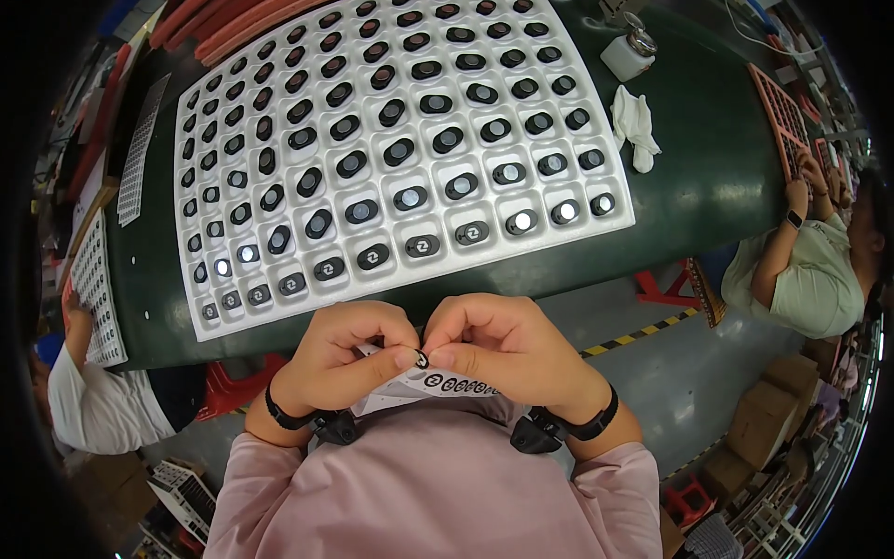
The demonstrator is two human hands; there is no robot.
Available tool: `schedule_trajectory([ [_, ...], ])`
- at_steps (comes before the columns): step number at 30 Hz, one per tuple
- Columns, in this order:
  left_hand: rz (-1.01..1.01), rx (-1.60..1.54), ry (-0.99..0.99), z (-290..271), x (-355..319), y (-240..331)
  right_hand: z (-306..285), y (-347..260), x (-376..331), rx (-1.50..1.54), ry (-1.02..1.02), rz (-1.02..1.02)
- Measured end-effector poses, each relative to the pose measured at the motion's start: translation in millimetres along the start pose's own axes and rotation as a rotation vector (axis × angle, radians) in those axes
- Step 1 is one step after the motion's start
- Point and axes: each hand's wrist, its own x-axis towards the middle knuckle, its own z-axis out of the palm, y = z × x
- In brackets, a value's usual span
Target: Sorting small electronic components into trays and organizing them on a production line.
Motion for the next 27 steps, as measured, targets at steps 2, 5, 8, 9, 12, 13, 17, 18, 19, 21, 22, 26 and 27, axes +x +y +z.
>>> schedule_trajectory([
  [2,-0.002,0.007,-0.004,-0.1,0.3,-0.3,-0.1,-0.3,0.0,0.000,-0.001,-0.003],
  [5,-0.004,-0.005,0.000,0.0,0.4,-0.7,0.1,-0.9,0.5,-0.004,0.004,0.009],
  [8,-0.008,-0.016,-0.001,-0.1,0.1,-1.7,-1.3,2.0,0.5,-0.013,-0.009,-0.010],
  [9,-0.010,-0.019,-0.003,-0.1,-0.4,-1.6,-2.1,4.0,0.6,-0.020,-0.027,-0.036],
  [12,-0.031,-0.047,0.001,1.0,-1.9,-2.5,-3.3,9.0,0.4,-0.031,-0.047,-0.074],
  [13,-0.046,-0.071,0.005,0.9,-1.6,-2.7,-3.4,9.8,1.0,-0.038,-0.046,-0.087],
  [17,-0.117,-0.190,-0.001,0.2,-1.2,-7.2,-2.3,11.6,1.4,-0.042,-0.042,-0.111],
  [18,-0.142,-0.235,-0.004,0.0,-0.6,-8.0,-2.4,11.4,1.7,-0.043,-0.043,-0.118],
  [19,-0.142,-0.235,-0.002,0.0,0.5,-8.6,-2.4,11.3,1.8,-0.043,-0.045,-0.117],
  [21,-0.177,-0.308,-0.018,0.1,4.1,-9.5,-2.6,11.1,1.0,-0.052,-0.033,-0.147],
  [22,-0.194,-0.344,-0.027,0.1,6.2,-10.0,-3.3,10.4,1.1,-0.057,-0.026,-0.163],
  [26,-0.193,-0.383,-0.035,-0.2,8.3,-9.9,-5.3,7.4,1.4,-0.077,-0.040,-0.180],
  [27,-0.188,-0.381,-0.027,0.6,8.8,-10.3,-4.7,5.0,1.1,-0.079,-0.049,-0.179],
])
